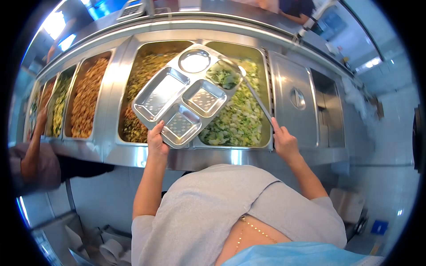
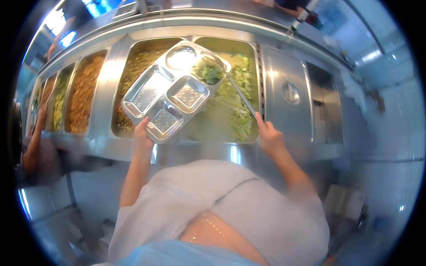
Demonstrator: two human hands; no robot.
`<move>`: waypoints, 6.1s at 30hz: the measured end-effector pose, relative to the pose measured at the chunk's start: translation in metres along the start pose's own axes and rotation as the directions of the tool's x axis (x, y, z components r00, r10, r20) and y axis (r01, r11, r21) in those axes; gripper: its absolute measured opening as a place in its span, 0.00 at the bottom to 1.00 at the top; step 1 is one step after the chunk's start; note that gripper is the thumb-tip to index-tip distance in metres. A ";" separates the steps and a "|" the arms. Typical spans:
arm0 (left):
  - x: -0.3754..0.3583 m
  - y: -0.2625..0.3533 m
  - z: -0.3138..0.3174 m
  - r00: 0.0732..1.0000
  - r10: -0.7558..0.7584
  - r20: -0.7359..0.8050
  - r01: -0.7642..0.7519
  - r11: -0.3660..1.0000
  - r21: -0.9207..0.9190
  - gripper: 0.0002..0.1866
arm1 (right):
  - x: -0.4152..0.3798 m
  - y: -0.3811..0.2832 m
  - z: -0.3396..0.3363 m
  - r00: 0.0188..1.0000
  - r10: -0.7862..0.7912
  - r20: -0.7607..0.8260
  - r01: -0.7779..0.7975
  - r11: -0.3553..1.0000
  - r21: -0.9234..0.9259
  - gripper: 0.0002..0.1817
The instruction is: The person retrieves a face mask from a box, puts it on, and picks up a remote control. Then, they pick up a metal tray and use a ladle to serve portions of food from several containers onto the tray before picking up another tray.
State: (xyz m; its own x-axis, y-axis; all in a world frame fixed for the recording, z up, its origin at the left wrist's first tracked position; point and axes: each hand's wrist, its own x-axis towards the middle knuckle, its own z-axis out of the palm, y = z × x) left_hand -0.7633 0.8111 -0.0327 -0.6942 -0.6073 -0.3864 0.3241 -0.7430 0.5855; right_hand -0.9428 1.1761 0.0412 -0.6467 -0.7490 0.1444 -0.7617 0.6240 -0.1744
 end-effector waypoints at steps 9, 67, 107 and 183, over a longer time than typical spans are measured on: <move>-0.081 0.062 -0.053 0.947 0.125 -0.295 -0.146 0.988 -0.049 0.19 | 0.064 -0.073 -0.005 0.905 -0.101 0.414 -0.411 0.053 0.910 0.30; -0.034 0.345 -0.286 0.885 0.123 -0.449 -0.176 0.981 -0.080 0.11 | 0.317 -0.362 0.132 0.604 0.182 0.776 -0.797 0.108 0.595 0.25; 0.158 0.243 -0.146 0.979 0.108 -0.175 -0.125 0.988 -0.088 0.16 | 0.177 -0.366 0.036 0.759 0.030 0.650 -0.642 0.196 0.741 0.31; 0.021 0.655 -0.560 0.865 0.033 -0.500 -0.106 0.987 -0.118 0.22 | 0.419 -0.864 0.206 0.838 -0.191 0.512 -0.546 -0.304 0.781 0.30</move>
State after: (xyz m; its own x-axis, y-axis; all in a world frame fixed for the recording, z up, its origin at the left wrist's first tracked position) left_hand -0.2055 0.1542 -0.0560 -0.2682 -0.6909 -0.6714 0.4698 -0.7023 0.5349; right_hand -0.5475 0.2770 0.0517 -0.3752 -0.8608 -0.3439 0.6165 0.0454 -0.7861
